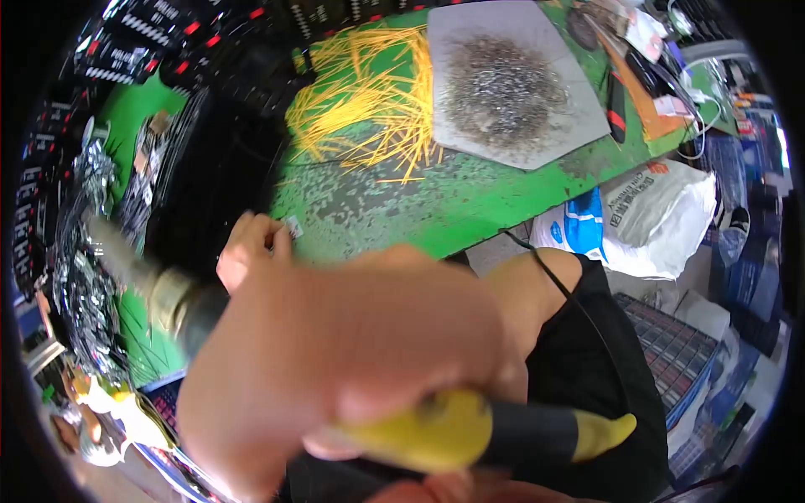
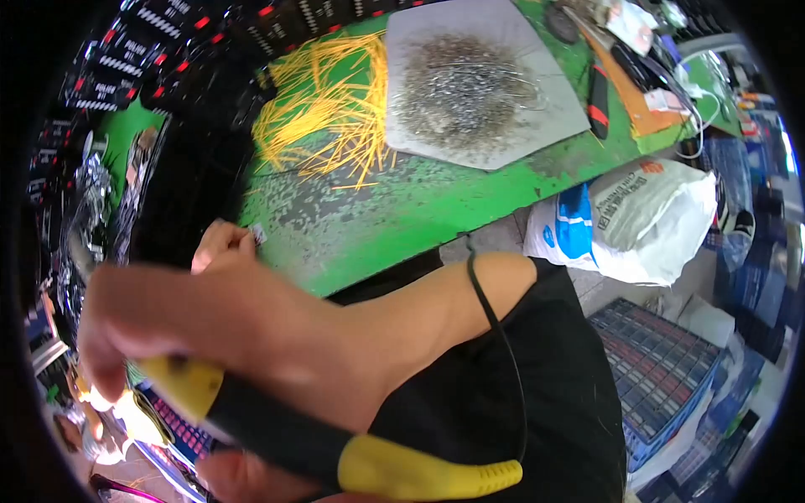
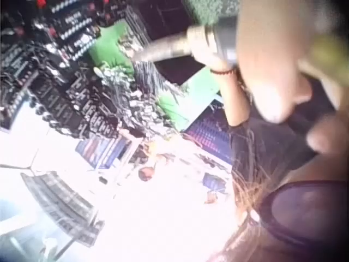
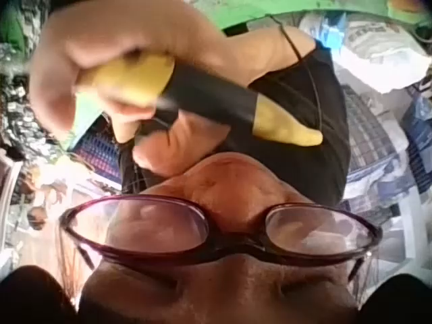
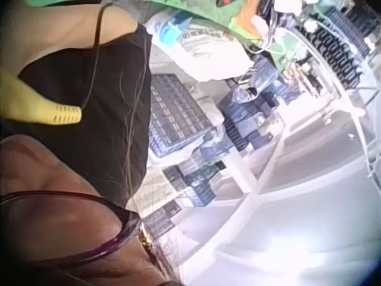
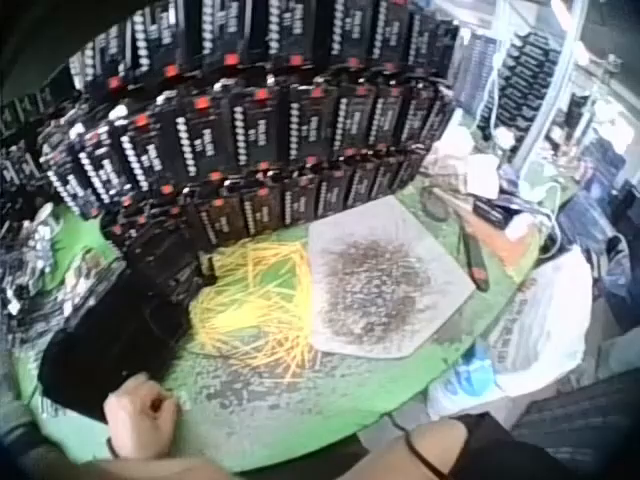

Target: Soldering wires onto small electronic circuit boards at a factory workbench.

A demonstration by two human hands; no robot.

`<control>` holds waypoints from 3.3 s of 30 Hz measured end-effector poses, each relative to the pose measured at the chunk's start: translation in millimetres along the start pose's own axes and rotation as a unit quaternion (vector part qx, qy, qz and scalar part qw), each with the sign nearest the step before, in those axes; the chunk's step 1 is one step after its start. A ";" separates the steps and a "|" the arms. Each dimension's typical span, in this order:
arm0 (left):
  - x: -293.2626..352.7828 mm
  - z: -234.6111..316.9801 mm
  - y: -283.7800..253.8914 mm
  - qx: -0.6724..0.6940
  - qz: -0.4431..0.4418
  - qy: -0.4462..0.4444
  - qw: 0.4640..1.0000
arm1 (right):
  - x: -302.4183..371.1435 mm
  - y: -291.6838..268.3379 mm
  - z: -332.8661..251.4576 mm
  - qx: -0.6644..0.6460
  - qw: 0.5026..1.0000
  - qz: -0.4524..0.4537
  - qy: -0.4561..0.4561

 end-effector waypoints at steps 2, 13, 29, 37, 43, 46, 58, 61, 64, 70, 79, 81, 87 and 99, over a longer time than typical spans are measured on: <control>-6.1 14.5 6.2 0.010 -0.004 0.014 1.000 | -9.2 -13.5 -14.3 -0.011 0.998 -0.037 0.055; -4.2 14.1 1.1 0.018 0.008 0.024 1.000 | 30.9 -77.2 12.0 0.090 0.990 -0.019 0.111; -7.3 17.6 0.5 0.037 0.007 0.008 0.999 | 94.5 -258.8 85.3 0.453 0.848 0.188 0.203; -6.5 20.3 0.3 0.031 0.008 0.014 0.999 | 96.8 -259.0 85.6 0.462 0.848 0.156 0.207; -2.3 13.8 -1.2 0.026 0.016 0.014 0.999 | 96.9 -254.4 92.0 0.468 0.846 0.138 0.214; -3.9 12.5 -1.5 0.023 0.021 0.017 0.999 | 100.5 -263.5 97.3 0.444 0.852 0.156 0.228; 1.2 1.5 -0.3 0.037 0.037 0.028 0.998 | 99.0 -154.0 94.7 0.318 0.917 0.044 0.235; 2.3 0.9 -0.6 0.029 0.037 0.034 0.998 | 106.6 -82.3 102.2 0.238 0.929 -0.037 0.280; 0.4 1.4 0.1 0.028 0.040 0.044 0.998 | 106.0 -47.3 116.9 0.207 0.940 -0.066 0.263; -1.6 0.8 1.1 0.036 0.045 0.048 0.997 | 109.7 -38.8 133.0 0.213 0.937 -0.084 0.264; 0.3 -1.2 -0.4 0.067 0.065 0.053 0.994 | 113.0 -39.0 132.3 0.248 0.927 -0.095 0.264; -0.5 -0.5 0.0 0.058 0.064 0.052 0.995 | 113.0 -40.4 131.9 0.250 0.928 -0.101 0.258; -2.0 1.1 1.3 0.053 0.063 0.047 0.995 | 109.3 -35.6 131.3 0.256 0.928 -0.119 0.243; -3.2 2.9 1.6 0.054 0.056 0.043 0.996 | 116.2 -43.7 133.1 0.240 0.936 -0.086 0.241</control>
Point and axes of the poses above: each hand's wrist, its own x-axis away from the middle knuckle, its own y-axis out of the palm, z = x × y, the point moved 6 cm from there along -x, towards the middle knuckle, and after that the axes turned 13 degrees about x, right-handed, at the moved point
